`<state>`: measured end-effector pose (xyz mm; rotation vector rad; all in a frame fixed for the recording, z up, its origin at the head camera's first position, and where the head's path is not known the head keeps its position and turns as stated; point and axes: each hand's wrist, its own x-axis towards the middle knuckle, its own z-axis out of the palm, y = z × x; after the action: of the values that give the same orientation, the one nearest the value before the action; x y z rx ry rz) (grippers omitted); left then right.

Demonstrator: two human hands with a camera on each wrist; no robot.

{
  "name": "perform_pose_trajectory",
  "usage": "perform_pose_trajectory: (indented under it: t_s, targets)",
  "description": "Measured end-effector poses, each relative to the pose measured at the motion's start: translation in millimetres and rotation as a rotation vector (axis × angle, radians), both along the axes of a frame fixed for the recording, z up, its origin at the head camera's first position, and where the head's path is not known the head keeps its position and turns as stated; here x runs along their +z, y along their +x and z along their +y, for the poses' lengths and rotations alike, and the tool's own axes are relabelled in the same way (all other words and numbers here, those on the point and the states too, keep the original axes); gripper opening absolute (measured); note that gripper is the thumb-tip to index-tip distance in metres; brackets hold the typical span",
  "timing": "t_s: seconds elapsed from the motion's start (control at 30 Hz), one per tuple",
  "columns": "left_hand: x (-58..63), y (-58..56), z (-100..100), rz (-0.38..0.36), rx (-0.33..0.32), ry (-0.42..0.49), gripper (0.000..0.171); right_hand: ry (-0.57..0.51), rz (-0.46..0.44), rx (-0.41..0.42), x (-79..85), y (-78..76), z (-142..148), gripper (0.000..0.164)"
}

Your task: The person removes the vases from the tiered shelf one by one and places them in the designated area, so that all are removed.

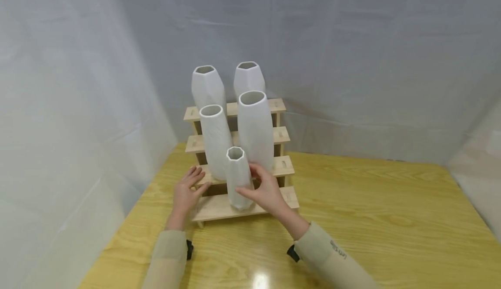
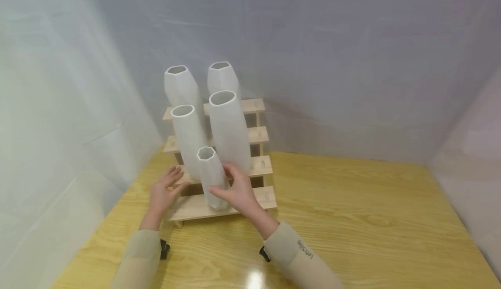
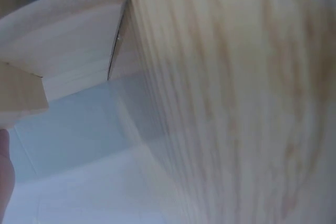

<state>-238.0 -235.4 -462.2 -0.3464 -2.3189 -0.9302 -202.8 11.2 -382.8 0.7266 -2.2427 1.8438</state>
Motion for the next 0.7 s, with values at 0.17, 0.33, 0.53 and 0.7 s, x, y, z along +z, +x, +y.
perform_pose_trajectory:
  t_s: [0.17, 0.33, 0.53, 0.7]
  targets:
    - [1.7, 1.1, 0.5, -0.008, -0.007, 0.004, 0.037, -0.012, 0.006, -0.006, 13.3, 9.3, -2.5, 0.053]
    - [1.8, 2.1, 1.2, -0.003, 0.002, 0.001, 0.037, -0.021, 0.019, -0.010, 11.0, 9.4, -5.4, 0.054]
    - [2.6, 3.3, 1.6, 0.008, -0.001, -0.005, 0.037, -0.042, 0.027, -0.017, 7.4, 9.1, -8.4, 0.055]
    - [3.4, 2.9, 1.7, 0.019, -0.003, -0.007, 0.037, -0.066, 0.014, -0.014, 5.1, 7.4, -9.3, 0.055]
